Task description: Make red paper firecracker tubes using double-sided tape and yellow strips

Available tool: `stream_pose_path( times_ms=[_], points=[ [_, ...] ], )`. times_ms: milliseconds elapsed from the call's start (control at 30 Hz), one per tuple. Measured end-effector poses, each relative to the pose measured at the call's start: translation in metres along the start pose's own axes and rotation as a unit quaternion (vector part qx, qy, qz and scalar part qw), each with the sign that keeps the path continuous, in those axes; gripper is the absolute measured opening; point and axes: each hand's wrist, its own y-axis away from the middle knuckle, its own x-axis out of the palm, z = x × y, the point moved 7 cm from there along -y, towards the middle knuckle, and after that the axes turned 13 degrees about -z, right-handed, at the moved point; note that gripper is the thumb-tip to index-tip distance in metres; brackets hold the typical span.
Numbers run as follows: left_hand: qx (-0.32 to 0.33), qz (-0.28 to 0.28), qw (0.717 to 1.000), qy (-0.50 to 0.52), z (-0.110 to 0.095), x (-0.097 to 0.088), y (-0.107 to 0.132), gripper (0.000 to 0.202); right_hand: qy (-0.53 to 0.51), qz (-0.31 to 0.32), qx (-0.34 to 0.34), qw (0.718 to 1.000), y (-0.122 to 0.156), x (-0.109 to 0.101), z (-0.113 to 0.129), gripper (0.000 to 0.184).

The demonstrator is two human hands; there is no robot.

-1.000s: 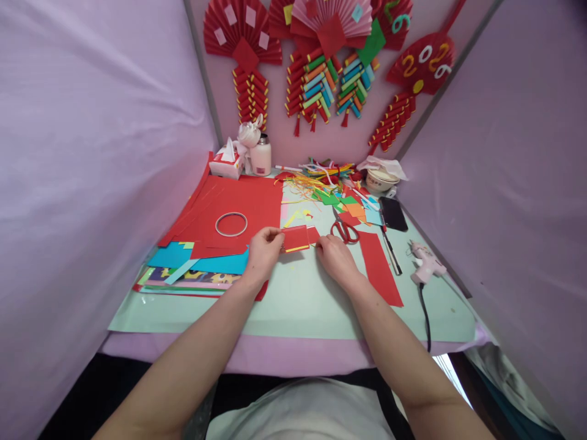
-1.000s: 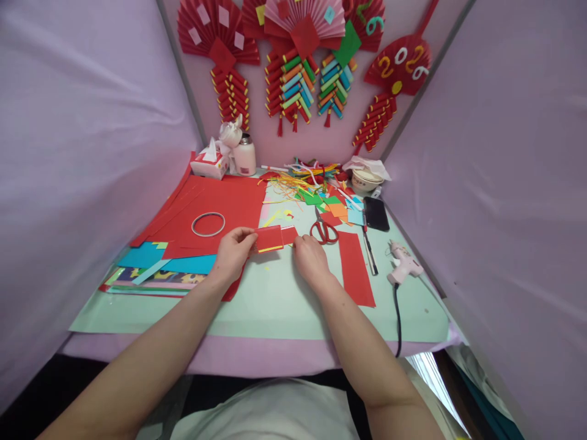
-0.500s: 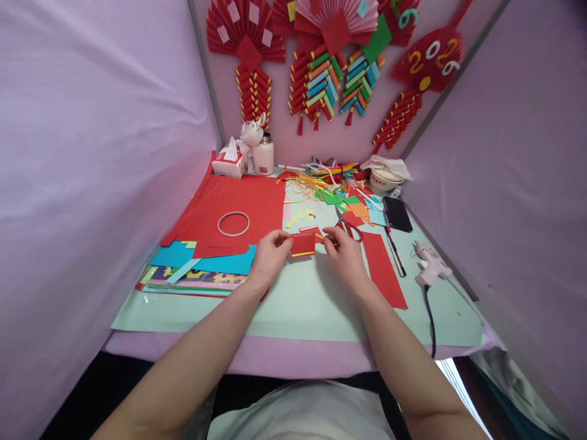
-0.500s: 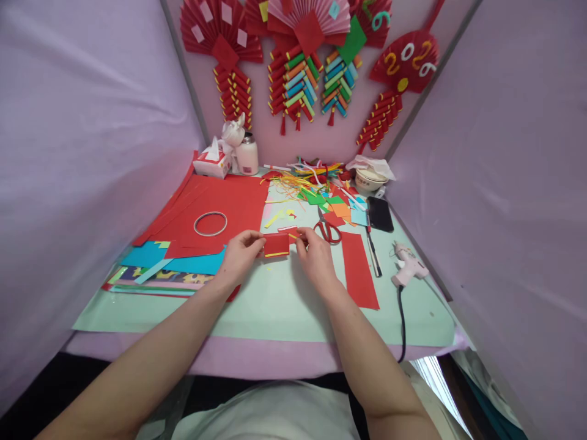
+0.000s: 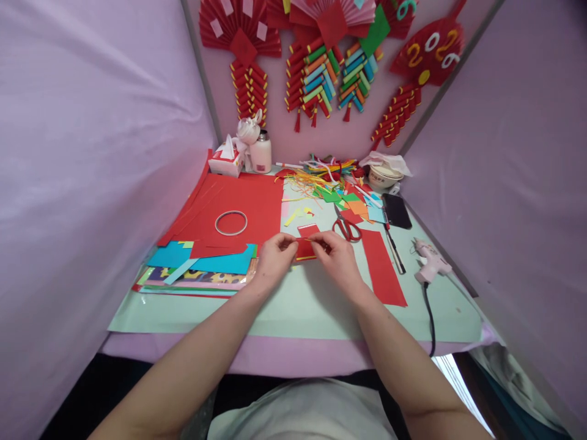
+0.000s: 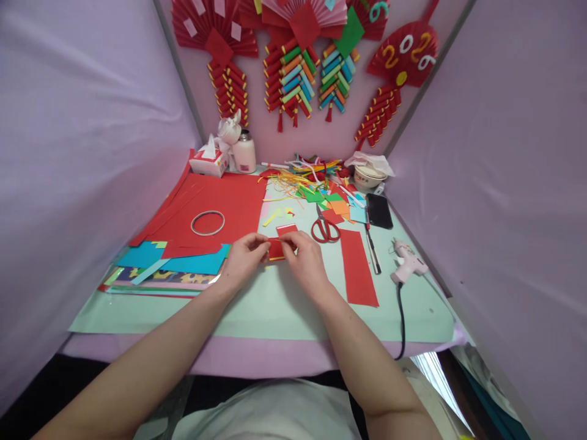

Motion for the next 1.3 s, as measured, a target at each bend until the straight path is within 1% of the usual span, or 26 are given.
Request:
stream_pose_path(
  times_ms=[133, 233, 400, 667, 933, 1300],
  points=[
    [-0.024, 0.007, 1.000, 0.015, 0.002, 0.002, 0.003, 0.010, 0.003, 0.005, -0.003, 1.000, 0.003, 0.003, 0.004, 0.014],
    [-0.016, 0.012, 1.000, 0.020, 0.000, 0.004, 0.005, 0.009, 0.035, 0.006, -0.013, 0.999, 0.003, 0.002, 0.005, 0.012],
    [-0.004, 0.019, 0.999, 0.037, -0.003, 0.007, 0.009, 0.009, 0.111, 0.004, -0.053, 0.992, 0.002, 0.003, 0.007, 0.012],
    [-0.008, 0.021, 0.998, 0.052, -0.004, 0.009, 0.011, 0.007, 0.173, 0.002, -0.047, 0.984, 0.003, 0.006, 0.006, 0.012],
    [-0.002, 0.021, 0.999, 0.038, -0.003, 0.009, 0.012, 0.007, 0.190, -0.007, -0.042, 0.981, 0.004, 0.006, 0.006, 0.014],
    [0.036, 0.018, 0.999, 0.001, -0.005, 0.006, 0.012, 0.010, 0.183, -0.021, -0.028, 0.982, 0.004, 0.006, 0.004, 0.015]
  ],
)
